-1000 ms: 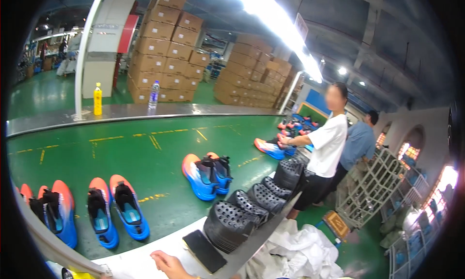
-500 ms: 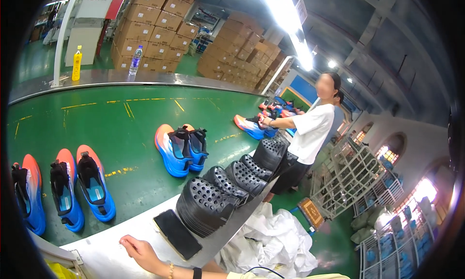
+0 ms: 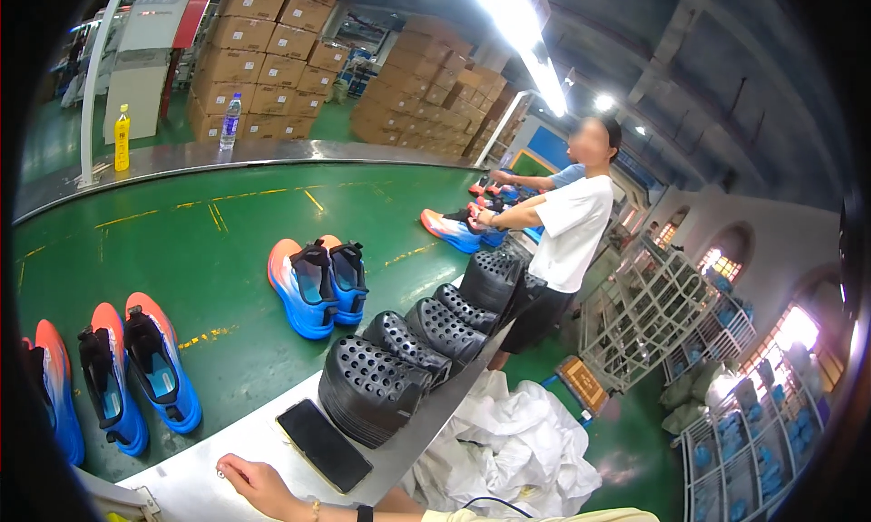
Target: Organizing and inspecting finished shoes on a factory production line.
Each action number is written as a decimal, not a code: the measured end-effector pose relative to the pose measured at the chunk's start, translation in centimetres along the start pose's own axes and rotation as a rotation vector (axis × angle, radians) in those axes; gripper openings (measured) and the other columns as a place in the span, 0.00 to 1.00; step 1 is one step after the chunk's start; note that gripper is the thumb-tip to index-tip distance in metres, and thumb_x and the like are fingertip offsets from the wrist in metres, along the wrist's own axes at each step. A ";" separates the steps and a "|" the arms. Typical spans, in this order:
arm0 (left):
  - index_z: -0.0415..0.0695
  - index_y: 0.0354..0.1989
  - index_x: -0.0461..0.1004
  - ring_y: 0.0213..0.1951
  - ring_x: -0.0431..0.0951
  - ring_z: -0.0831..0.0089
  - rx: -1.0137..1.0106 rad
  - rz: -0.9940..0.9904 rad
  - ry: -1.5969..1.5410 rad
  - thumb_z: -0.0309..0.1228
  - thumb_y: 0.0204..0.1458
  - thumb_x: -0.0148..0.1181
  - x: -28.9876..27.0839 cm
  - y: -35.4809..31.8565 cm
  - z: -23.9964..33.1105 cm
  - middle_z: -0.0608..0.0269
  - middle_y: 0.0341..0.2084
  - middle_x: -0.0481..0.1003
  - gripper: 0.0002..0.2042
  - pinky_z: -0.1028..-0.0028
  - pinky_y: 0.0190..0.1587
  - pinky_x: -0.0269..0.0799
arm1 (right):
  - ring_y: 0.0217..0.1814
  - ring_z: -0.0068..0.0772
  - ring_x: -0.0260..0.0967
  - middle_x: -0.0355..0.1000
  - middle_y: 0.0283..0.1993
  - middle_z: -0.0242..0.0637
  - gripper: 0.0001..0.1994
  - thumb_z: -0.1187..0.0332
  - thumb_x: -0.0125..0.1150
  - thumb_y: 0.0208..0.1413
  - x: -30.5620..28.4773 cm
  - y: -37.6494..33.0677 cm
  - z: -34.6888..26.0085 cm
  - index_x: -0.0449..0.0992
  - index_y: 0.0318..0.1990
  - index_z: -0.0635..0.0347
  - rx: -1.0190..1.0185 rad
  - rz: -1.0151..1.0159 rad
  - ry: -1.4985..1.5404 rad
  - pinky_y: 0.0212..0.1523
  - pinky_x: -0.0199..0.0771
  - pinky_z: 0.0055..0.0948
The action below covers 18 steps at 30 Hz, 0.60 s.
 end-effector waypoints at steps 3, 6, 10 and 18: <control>0.44 0.60 0.56 0.31 0.74 0.57 0.018 0.215 0.103 0.43 0.66 0.48 1.2 0.5 -0.2 0.55 0.26 0.72 0.21 0.57 0.38 0.77 | 0.31 0.55 0.71 0.72 0.30 0.53 0.12 0.61 0.57 0.61 0.1 -0.2 -0.6 0.76 0.36 0.62 -0.001 -0.011 0.012 0.33 0.69 0.43; 0.44 0.59 0.59 0.30 0.74 0.60 -0.188 0.198 0.193 0.42 0.67 0.47 -0.6 0.4 -0.7 0.56 0.25 0.72 0.19 0.64 0.36 0.77 | 0.20 0.28 0.58 0.61 0.19 0.37 0.10 0.62 0.52 0.67 2.0 -0.1 2.3 0.73 0.44 0.58 -0.178 0.068 0.018 0.26 0.60 0.29; 0.36 0.36 0.76 0.27 0.73 0.66 -0.263 0.054 0.202 0.28 0.59 0.60 -1.3 1.4 -2.3 0.57 0.25 0.74 0.07 0.69 0.30 0.73 | 0.20 0.30 0.58 0.63 0.20 0.39 0.10 0.63 0.51 0.67 1.8 0.0 2.7 0.74 0.43 0.58 -0.063 -0.031 -0.016 0.25 0.60 0.29; 0.28 0.36 0.77 0.21 0.73 0.61 0.816 -0.487 -0.344 0.26 0.55 0.65 -5.1 -3.1 -10.5 0.48 0.25 0.77 0.10 0.67 0.23 0.70 | 0.22 0.47 0.65 0.65 0.21 0.46 0.11 0.60 0.49 0.68 1.9 0.1 1.7 0.73 0.42 0.57 0.003 -0.127 -0.028 0.26 0.62 0.39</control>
Point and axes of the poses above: each hand's wrist, its own y-axis towards the middle knuckle, its own x-axis out of the palm, z = x × y, the point moved 1 cm from there along y, towards the middle knuckle
